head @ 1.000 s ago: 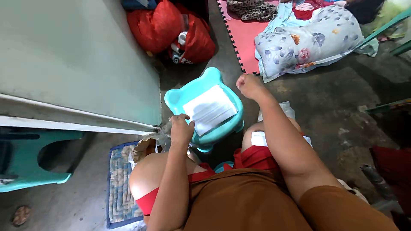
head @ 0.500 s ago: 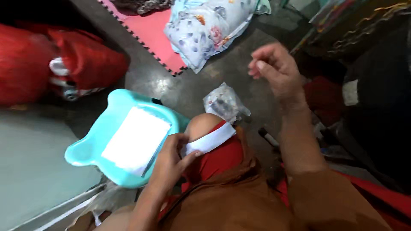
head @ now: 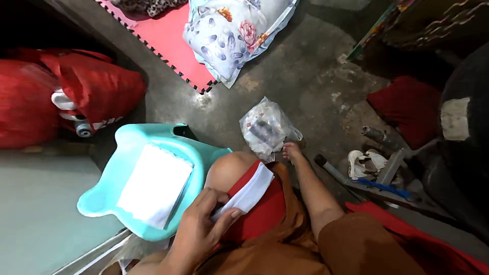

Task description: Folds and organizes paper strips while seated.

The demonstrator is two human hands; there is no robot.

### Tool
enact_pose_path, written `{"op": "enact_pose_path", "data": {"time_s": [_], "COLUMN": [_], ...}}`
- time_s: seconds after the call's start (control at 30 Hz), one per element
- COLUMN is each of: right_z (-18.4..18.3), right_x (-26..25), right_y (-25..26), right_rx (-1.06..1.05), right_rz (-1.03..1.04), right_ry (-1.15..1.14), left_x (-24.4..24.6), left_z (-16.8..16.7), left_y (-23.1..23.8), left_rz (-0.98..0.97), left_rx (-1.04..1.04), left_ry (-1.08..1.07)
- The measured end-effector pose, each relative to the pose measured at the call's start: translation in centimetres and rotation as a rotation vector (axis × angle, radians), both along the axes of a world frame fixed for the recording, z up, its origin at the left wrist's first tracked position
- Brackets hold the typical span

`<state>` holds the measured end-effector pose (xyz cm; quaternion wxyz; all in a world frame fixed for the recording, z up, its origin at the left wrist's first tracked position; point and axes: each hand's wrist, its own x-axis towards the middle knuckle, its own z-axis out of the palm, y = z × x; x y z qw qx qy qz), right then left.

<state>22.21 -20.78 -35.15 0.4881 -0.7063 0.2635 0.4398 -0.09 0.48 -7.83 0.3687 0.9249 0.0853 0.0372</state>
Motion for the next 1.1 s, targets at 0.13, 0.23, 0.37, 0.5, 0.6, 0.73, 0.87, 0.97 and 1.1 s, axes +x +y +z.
{"op": "enact_pose_path", "data": {"time_s": [0.13,0.23,0.37,0.5,0.6,0.73,0.87,0.97,1.1], "right_z": [-2.4,-3.3,-3.6,-0.9,-0.2,0.8,3.3,7.5,16.4], "right_x": [0.5,1.1,1.8,2.6,2.6,1.2,0.2,1.1,3.9], "right_y": [1.5,2.0,2.0,1.5,0.1,-2.9,-7.1,-9.0,-7.7], "right_rx": [-0.072,-0.128,-0.212,-0.315,-0.231,0.096,0.216,0.130,0.147], "right_rz": [-0.066,0.013,0.159,0.401,0.319,-0.097,-0.216,-0.050,0.127], "right_ry": [0.004,0.015,-0.050,-0.190,-0.237,-0.170,-0.249,-0.384,-0.613], "left_x": [0.3,0.8,1.3,1.7,1.9,2.0,1.8,1.2,0.7], "left_z": [0.0,-0.2,-0.2,-0.1,-0.1,0.1,0.6,1.0,1.5], "left_y": [0.2,0.4,0.4,0.1,-0.2,-0.7,-0.8,-0.6,1.2], "left_rz": [0.006,-0.004,-0.026,-0.038,-0.044,-0.064,-0.082,-0.047,0.053], "left_rx": [-0.013,-0.028,-0.058,-0.034,-0.009,0.025,0.006,-0.033,-0.044], "left_ry": [0.022,0.028,0.035,0.035,0.037,0.038,0.059,0.049,-0.050]}}
